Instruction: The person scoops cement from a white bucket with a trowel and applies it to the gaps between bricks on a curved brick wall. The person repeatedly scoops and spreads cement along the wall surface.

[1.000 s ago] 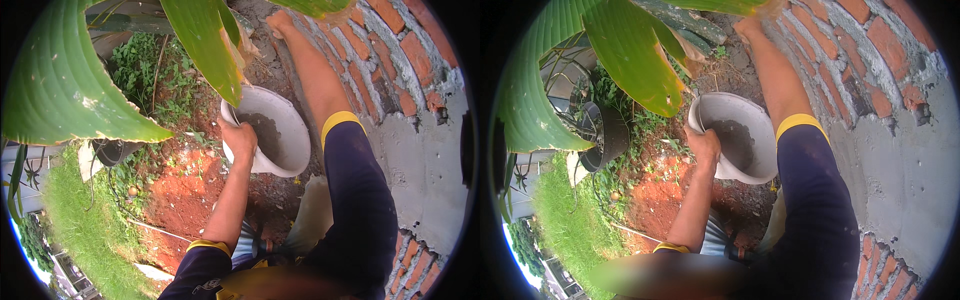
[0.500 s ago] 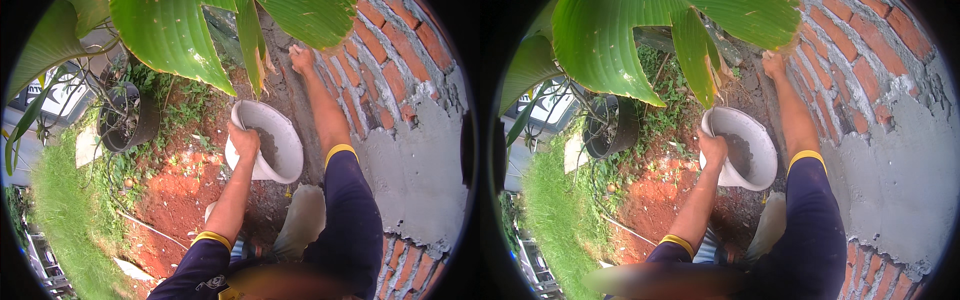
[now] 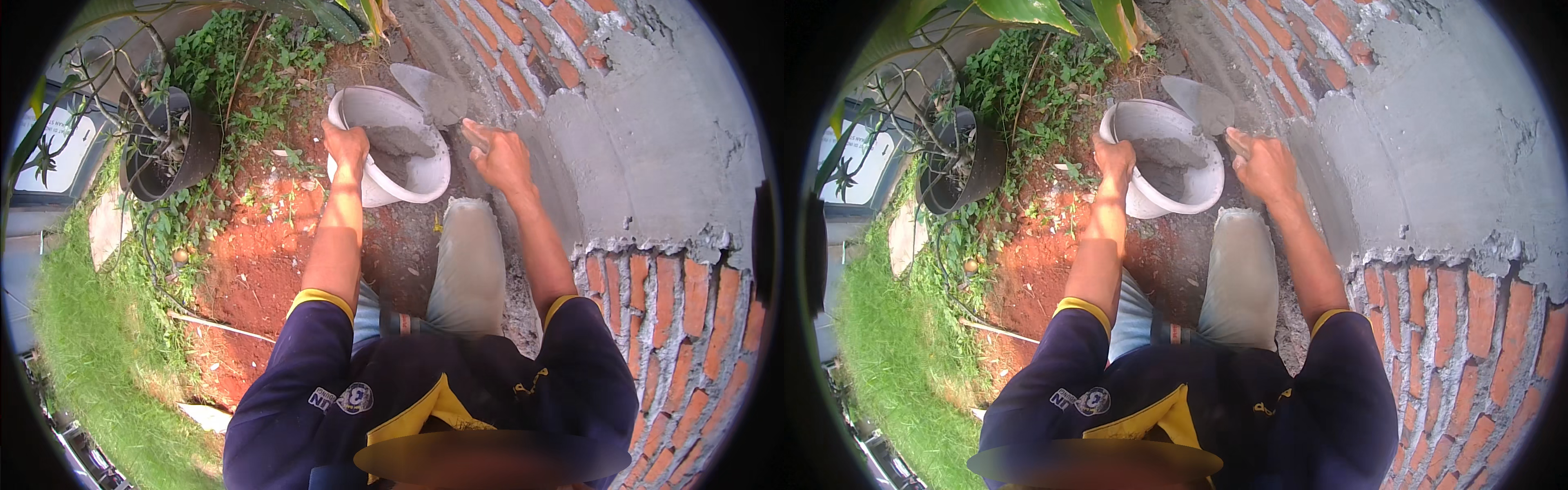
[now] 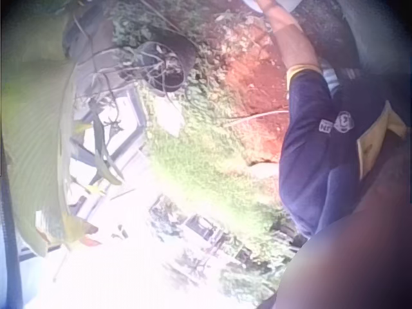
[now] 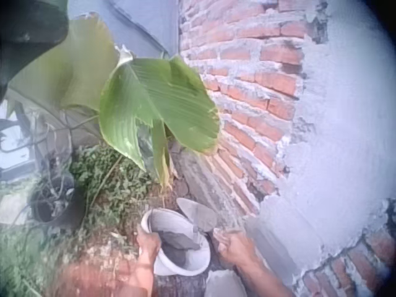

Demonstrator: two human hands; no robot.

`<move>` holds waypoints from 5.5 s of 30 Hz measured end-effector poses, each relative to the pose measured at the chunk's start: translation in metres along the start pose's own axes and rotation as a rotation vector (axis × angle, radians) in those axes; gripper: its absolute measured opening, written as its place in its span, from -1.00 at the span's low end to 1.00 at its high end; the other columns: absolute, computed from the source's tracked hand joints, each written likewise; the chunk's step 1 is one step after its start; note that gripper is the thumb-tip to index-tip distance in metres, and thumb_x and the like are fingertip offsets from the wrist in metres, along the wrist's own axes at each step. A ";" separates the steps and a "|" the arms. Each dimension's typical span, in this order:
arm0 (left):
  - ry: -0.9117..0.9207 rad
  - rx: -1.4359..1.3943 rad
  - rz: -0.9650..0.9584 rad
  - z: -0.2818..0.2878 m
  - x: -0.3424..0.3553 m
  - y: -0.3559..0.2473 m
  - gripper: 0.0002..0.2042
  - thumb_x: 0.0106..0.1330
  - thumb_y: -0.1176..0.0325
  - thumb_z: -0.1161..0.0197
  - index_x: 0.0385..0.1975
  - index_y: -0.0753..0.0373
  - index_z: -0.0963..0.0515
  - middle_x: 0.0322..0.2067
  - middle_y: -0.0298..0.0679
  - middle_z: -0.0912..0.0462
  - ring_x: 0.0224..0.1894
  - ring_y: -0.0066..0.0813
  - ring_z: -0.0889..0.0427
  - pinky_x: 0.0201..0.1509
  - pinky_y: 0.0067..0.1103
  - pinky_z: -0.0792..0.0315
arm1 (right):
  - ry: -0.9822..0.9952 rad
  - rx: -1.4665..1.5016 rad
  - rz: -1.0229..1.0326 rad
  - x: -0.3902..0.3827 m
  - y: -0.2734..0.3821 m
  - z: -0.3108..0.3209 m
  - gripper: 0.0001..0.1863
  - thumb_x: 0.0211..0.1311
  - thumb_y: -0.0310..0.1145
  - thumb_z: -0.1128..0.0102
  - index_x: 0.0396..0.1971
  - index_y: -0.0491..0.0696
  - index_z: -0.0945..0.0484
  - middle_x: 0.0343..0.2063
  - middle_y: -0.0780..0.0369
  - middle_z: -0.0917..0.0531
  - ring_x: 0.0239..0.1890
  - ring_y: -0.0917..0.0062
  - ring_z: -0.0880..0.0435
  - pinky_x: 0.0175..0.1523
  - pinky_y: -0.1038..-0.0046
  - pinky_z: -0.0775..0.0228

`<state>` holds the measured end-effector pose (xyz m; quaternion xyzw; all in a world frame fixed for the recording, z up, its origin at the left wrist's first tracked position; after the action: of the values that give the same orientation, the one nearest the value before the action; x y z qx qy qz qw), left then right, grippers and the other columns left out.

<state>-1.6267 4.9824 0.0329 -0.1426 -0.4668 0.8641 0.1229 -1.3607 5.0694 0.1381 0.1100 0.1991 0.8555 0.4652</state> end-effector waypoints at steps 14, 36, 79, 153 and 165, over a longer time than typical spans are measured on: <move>-0.113 -0.137 -0.039 0.112 -0.004 0.060 -0.59 -0.04 0.46 -0.24 -0.10 0.39 -0.51 -0.19 0.11 -0.66 -0.08 0.00 -0.66 0.08 -0.31 -0.49 | 0.026 0.697 -0.272 -0.098 0.008 0.095 -0.44 -0.01 -0.50 -0.11 0.11 -0.22 -0.51 -0.37 0.18 -0.66 -0.62 0.67 -0.54 -0.61 0.65 -0.34; -0.494 -0.269 -0.148 0.175 0.106 0.029 -0.47 0.05 0.55 -0.06 0.12 0.47 -0.24 -0.06 0.24 -0.54 0.00 0.09 -0.58 0.16 -0.29 -0.37 | -0.115 0.599 0.117 0.359 0.007 -0.089 -0.64 0.23 -0.23 -0.16 -0.08 -0.16 -0.59 -0.48 0.21 -0.62 -0.71 0.65 -0.42 -0.70 0.60 -0.17; -0.393 -0.191 0.066 0.173 0.118 0.006 -0.52 0.02 0.59 -0.17 0.00 0.58 -0.29 -0.03 0.26 -0.47 0.11 0.11 -0.51 0.23 -0.33 -0.34 | -0.080 0.575 -0.098 0.153 0.032 -0.021 -0.51 0.08 -0.48 -0.20 0.08 -0.19 -0.56 -0.30 0.10 -0.73 -0.61 0.68 -0.53 -0.62 0.62 -0.25; -0.396 -0.182 0.001 0.166 0.125 -0.007 -0.56 0.05 0.63 -0.08 0.00 0.60 -0.29 -0.05 0.28 -0.49 0.07 0.16 -0.52 0.20 -0.28 -0.35 | -0.128 0.402 -0.265 0.095 0.025 -0.123 -0.56 0.08 -0.35 -0.27 -0.02 -0.24 -0.61 -0.18 -0.07 -0.70 -0.09 0.29 -0.71 0.07 0.41 -0.45; -0.397 -0.160 0.031 0.171 0.123 -0.004 -0.55 0.08 0.63 -0.07 0.04 0.57 -0.27 -0.02 0.30 -0.48 0.08 0.13 -0.53 0.20 -0.29 -0.37 | -0.432 0.682 -0.216 0.112 -0.007 -0.258 -0.56 0.23 -0.40 -0.25 0.08 -0.28 -0.53 -0.49 0.29 -0.63 -0.59 0.71 -0.46 -0.52 0.59 -0.27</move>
<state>-1.8023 4.8951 0.1095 0.0140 -0.5465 0.8373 0.0035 -1.5124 5.1057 -0.0961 0.4132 0.3790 0.6440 0.5205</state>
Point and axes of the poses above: each hand's wrist, its own x-axis towards the middle knuckle, its own z-axis out of the back of the hand, y = z × x, the point moved 2 cm from there along x, towards the middle knuckle
